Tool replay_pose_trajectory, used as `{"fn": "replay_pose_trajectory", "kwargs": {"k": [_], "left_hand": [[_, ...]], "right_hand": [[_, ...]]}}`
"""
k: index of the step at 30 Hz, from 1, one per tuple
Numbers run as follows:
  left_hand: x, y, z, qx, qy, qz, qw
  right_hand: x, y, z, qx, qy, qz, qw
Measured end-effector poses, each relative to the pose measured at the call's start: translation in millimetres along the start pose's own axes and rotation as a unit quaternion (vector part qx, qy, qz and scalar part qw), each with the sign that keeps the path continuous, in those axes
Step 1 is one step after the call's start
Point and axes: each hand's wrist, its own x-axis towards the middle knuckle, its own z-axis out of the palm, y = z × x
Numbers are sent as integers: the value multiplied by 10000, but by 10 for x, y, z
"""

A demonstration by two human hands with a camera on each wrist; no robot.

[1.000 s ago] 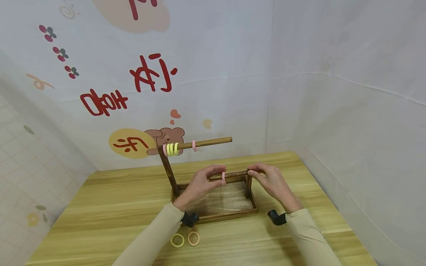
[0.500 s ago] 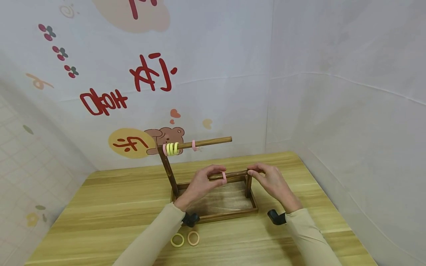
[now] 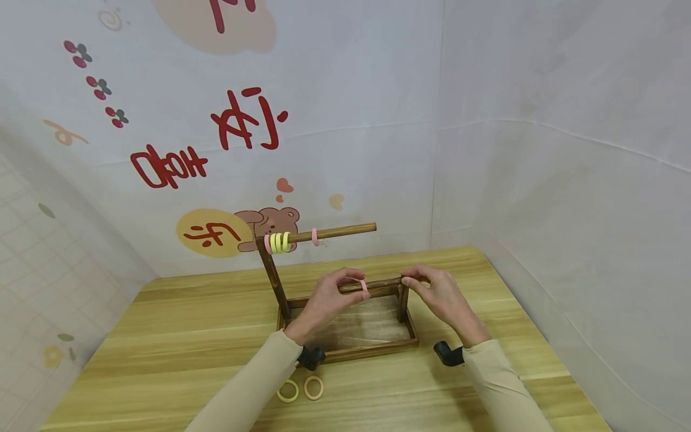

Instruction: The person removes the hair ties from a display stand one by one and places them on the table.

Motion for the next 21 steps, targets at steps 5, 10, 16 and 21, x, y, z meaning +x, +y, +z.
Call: {"fn": "replay_pose_trajectory", "kwargs": {"k": [5, 10, 16, 21], "left_hand": [[11, 7, 8, 77, 125, 41, 9999], [16, 8, 15, 67, 187, 143, 9997], [-1, 0, -4, -85, 166, 250, 9995], [-40, -3, -41, -95, 154, 280, 9994]], "right_hand": [[2, 0, -6, 17, 5, -9, 10000], [12, 3, -10, 20, 25, -10, 10000], [5, 7, -17, 14, 7, -19, 10000], [-3, 16, 2, -20, 22, -97, 9999]]}}
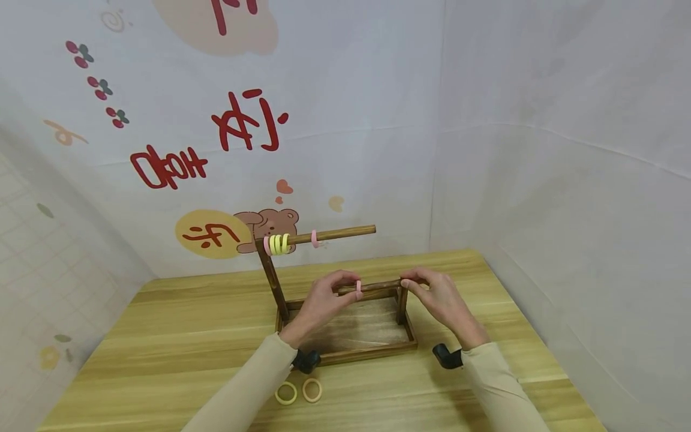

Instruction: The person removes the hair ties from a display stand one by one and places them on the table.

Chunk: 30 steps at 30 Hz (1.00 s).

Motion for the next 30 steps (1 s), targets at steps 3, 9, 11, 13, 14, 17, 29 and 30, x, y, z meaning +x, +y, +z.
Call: {"fn": "replay_pose_trajectory", "kwargs": {"k": [3, 9, 11, 13, 14, 17, 29, 30], "left_hand": [[-18, 5, -23, 58, -10, -3, 10000], [-45, 0, -53, -49, 1, 50, 10000], [-58, 1, -65, -95, 18, 106, 9999], [-73, 7, -79, -116, 43, 144, 9998], [-78, 4, -86, -127, 60, 178, 9997], [-96, 3, -103, -107, 87, 210, 9997], [-140, -20, -148, -9, 166, 134, 9998], [-144, -19, -154, -22, 176, 130, 9998]], "right_hand": [[1, -1, 9, 20, -3, 6, 10000], [-7, 3, 6, 74, -31, 19, 10000], [-7, 7, 6, 49, -18, 11, 10000], [-4, 10, 7, 18, -9, 10, 10000], [-2, 12, 7, 8, -14, 16, 10000], [1, 15, 7, -1, -35, 58, 10000], [-2, 6, 11, 18, 0, 14, 10000], [-1, 6, 11, 26, 1, 20, 10000]]}}
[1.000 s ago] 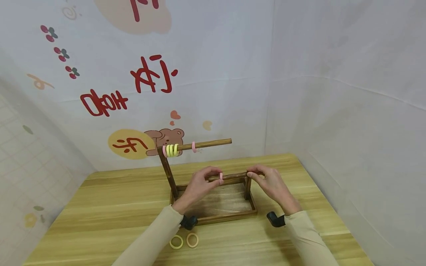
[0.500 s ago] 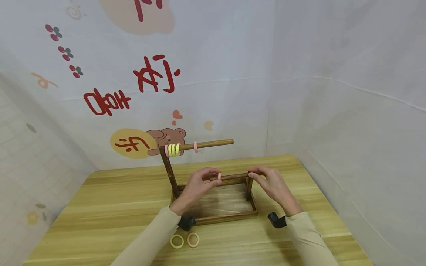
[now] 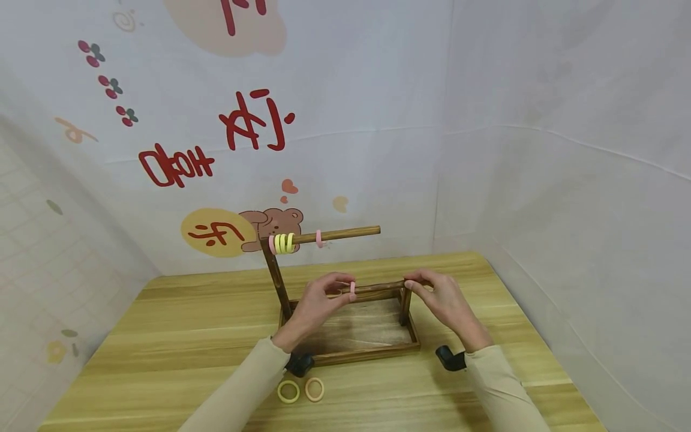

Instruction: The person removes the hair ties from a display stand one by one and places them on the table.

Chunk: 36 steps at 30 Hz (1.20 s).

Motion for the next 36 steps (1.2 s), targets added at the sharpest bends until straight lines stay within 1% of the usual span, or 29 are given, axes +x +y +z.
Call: {"fn": "replay_pose_trajectory", "kwargs": {"k": [4, 14, 21, 27, 36], "left_hand": [[-18, -7, -18, 37, 15, -56, 10000], [-41, -35, -43, -47, 60, 27, 10000], [-57, -45, -66, 81, 101, 115, 9999], [-76, -46, -93, 242, 119, 131, 9995], [-106, -31, -155, 411, 191, 240, 9987]], "right_hand": [[0, 7, 0, 19, -17, 34, 10000], [-7, 0, -9, 42, -52, 22, 10000], [-7, -5, -14, 33, -54, 61, 10000], [-11, -8, -16, 17, -97, 101, 9999], [-6, -1, -12, 37, -130, 162, 9998]]}}
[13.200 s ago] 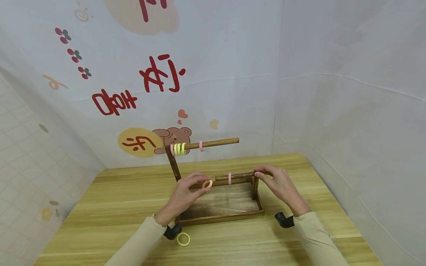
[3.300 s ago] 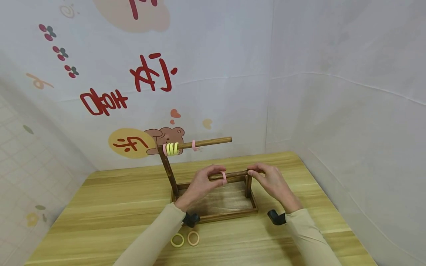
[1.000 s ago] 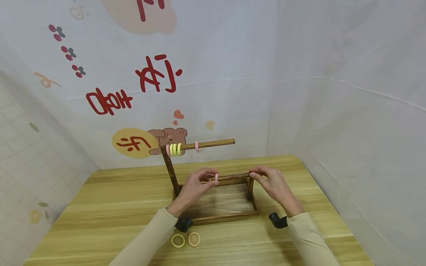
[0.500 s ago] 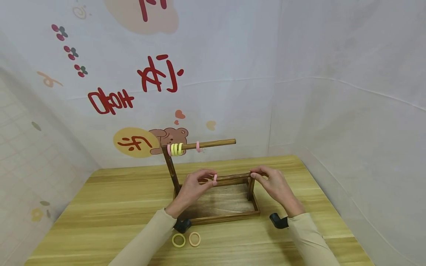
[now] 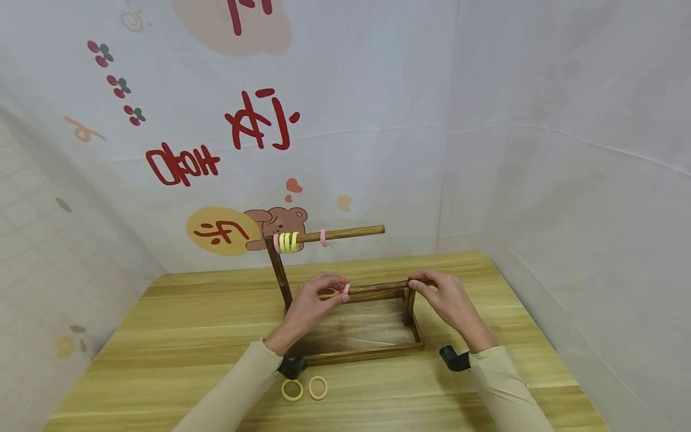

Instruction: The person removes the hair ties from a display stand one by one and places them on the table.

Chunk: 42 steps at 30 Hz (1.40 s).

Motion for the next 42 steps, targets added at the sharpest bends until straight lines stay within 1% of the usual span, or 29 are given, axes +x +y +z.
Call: {"fn": "replay_pose_trajectory", "kwargs": {"k": [7, 13, 17, 24, 31, 38, 42], "left_hand": [[-38, 16, -62, -41, 0, -33, 10000], [-101, 16, -103, -27, -11, 171, 9998], [-148, 27, -120, -29, -95, 210, 9997], [-222, 86, -145, -132, -327, 160, 9992], [-282, 148, -174, 113, -612, 297, 9976], [-328, 154, -187, 266, -716, 545, 9956], [-364, 167, -200, 390, -788, 581, 9944]], "right_hand": [[-8, -25, -11, 9, 48, -8, 10000], [-8, -10, -7, -3, 42, -44, 10000], [-5, 5, -1, 20, 31, -69, 10000], [-2, 6, -2, 29, 27, -95, 9999], [6, -6, -10, 13, 52, -86, 9999], [1, -21, -16, -32, 92, -128, 9999], [-4, -18, -13, -15, 79, -141, 9999]]}}
